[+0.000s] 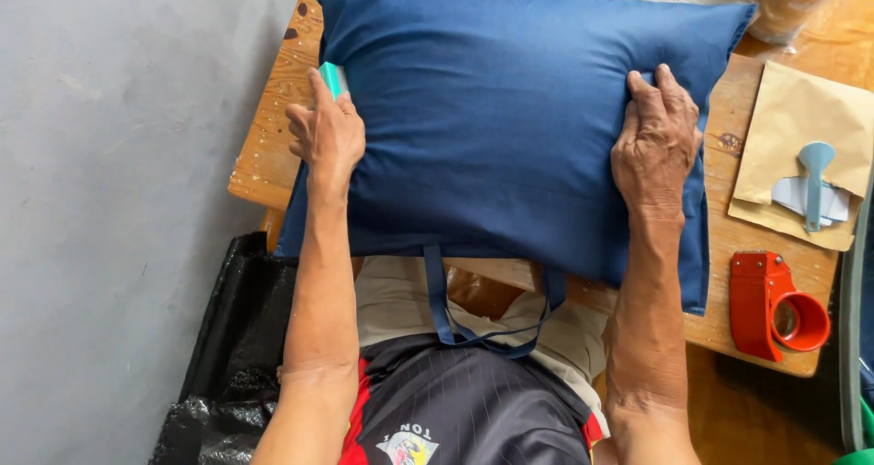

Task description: A person rubs a small block over a blue tote bag before stuffing a white pillow inside it.

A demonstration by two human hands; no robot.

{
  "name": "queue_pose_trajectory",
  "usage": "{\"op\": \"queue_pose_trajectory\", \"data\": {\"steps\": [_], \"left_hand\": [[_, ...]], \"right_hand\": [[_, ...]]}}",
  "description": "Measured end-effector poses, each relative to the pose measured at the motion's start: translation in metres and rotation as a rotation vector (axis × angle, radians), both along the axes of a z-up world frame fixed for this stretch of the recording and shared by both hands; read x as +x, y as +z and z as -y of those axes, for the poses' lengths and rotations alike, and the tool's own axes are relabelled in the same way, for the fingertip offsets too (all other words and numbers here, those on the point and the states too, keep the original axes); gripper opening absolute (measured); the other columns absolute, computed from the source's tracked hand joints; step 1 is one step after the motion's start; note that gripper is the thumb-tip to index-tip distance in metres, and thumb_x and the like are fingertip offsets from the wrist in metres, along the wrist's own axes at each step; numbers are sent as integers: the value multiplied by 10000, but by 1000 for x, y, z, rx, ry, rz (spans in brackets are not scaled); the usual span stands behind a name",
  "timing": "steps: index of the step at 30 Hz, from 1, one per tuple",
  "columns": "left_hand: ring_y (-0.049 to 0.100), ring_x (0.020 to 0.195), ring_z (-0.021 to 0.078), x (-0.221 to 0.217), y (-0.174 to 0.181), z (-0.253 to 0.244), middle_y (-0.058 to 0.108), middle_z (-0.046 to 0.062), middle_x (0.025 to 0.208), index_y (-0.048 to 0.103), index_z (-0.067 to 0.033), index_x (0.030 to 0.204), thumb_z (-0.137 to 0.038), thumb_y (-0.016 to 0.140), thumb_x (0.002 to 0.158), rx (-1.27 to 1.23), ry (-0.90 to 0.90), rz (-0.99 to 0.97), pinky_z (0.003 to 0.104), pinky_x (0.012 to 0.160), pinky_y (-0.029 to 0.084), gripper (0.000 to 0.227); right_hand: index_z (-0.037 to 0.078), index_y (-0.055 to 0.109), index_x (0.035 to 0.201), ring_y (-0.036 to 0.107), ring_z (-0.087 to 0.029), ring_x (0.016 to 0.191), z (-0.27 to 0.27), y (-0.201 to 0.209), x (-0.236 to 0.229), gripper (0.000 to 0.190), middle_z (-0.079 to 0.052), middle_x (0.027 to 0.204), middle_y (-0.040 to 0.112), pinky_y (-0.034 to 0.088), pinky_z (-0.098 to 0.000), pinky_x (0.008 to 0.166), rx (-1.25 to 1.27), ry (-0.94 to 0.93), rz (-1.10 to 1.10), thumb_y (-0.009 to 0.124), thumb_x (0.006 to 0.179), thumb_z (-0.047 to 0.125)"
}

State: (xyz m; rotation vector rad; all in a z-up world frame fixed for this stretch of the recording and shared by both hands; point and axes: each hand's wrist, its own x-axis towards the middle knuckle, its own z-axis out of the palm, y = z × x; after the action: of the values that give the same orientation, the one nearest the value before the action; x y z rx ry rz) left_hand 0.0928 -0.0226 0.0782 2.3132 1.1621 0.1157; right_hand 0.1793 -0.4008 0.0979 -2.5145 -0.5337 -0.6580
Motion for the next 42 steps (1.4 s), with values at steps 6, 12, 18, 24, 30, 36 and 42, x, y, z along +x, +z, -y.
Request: {"op": "queue_pose_trajectory", "data": {"steps": [6,12,18,24,30,36,42], "left_hand": [[396,1320,472,-16,-9,-36,436,314,1355,347,-200,1526,-383,272,974,-241,8,-170,637,1089,289,586],[486,1093,440,-31,2,-36,401,192,1266,269,-246,1585,-324,341,1053,67,173,-15,613,982,347,543],[489,1061,233,27,51,126,447,82,1184,93,-332,1660,-497,618,1105,479,-241,421,445,845,475,781],[519,950,277,58,10,272,480,78,1169,352,-274,1603,-395,672,1038,710,-505,479,432,738,487,661],[526,1002,358,64,19,140,477,134,1172,328,-280,1582,-534,739,922,681,-335,303,544,769,469,817],[513,1071,361,58,8,1,421,169,1182,268,-302,1597,-424,514,1058,250,-68,54,543,929,406,605],[407,1298,457,47,16,-43,387,276,1394,279,-218,1566,-327,296,1000,-125,-6,-73,637,1078,335,576]], "right_hand": [[201,647,1414,353,-360,1454,0,-5,-4,352,-130,1562,474,176,-631,1125,115,-26,-96,524,1094,123],[260,407,1609,41,-335,1574,-3,-2,-13,565,-49,1705,145,-70,-723,1170,189,-75,-341,245,1118,488],[257,414,1616,39,-331,1579,-6,-9,-15,580,-45,1707,144,-55,-710,1192,194,-88,-286,227,1123,499],[231,445,1598,103,-359,1567,4,-20,-10,468,-93,1697,183,6,-746,1168,152,-89,-248,357,1147,317],[261,447,1592,96,-357,1569,-2,-11,-13,476,-86,1697,185,-10,-707,1192,152,-92,-269,338,1142,374],[274,446,1592,81,-355,1570,-10,-7,-16,468,-73,1700,168,-27,-698,1192,135,-110,-291,349,1141,358],[277,448,1596,91,-346,1570,-6,-11,-16,460,-58,1699,166,-5,-717,1192,139,-103,-277,382,1144,332]]}}
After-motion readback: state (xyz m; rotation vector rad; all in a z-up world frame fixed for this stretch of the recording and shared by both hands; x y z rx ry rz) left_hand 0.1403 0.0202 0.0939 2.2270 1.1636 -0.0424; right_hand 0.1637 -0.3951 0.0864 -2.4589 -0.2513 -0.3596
